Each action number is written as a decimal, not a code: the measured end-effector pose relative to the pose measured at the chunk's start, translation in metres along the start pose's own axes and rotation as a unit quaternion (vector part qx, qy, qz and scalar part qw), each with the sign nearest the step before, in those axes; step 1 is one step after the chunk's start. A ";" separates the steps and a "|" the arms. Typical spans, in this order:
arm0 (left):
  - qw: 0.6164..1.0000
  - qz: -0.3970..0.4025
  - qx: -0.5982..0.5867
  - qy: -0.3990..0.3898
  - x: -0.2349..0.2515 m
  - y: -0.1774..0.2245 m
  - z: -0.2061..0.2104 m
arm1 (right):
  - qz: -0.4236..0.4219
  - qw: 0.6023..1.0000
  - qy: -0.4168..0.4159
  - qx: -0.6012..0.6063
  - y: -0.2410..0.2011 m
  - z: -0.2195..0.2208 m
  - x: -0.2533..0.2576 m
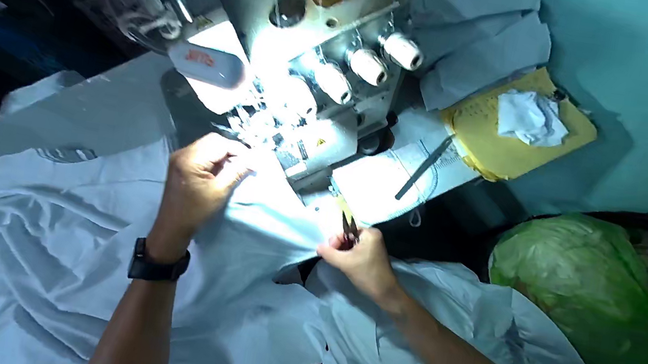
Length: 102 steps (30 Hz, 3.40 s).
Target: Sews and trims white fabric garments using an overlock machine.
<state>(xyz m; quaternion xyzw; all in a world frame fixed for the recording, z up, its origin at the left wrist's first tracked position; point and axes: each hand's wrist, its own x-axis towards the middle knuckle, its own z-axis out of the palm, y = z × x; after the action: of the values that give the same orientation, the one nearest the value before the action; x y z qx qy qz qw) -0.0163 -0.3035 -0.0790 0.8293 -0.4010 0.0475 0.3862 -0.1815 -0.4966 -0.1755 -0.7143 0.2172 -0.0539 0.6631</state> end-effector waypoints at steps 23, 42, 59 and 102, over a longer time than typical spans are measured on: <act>0.882 -0.055 0.451 0.124 -0.041 0.060 0.092 | -0.091 0.972 -0.213 0.041 0.031 -0.018 -0.017; 0.983 -0.132 0.124 0.044 0.018 -0.013 0.006 | -0.308 0.951 -0.030 0.015 -0.039 0.032 0.035; 0.941 -0.288 0.047 0.173 0.078 -0.082 -0.028 | -0.478 0.873 0.017 -0.096 -0.017 0.022 0.064; 0.930 -0.160 0.307 0.125 -0.081 0.085 0.072 | -0.164 0.918 -0.137 -0.333 -0.023 0.035 0.020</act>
<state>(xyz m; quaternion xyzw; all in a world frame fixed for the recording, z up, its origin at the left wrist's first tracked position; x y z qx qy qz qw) -0.1473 -0.3333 -0.1097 0.9479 -0.1769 0.2094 0.1625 -0.1450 -0.4715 -0.1616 -0.9199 0.0090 0.0121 0.3919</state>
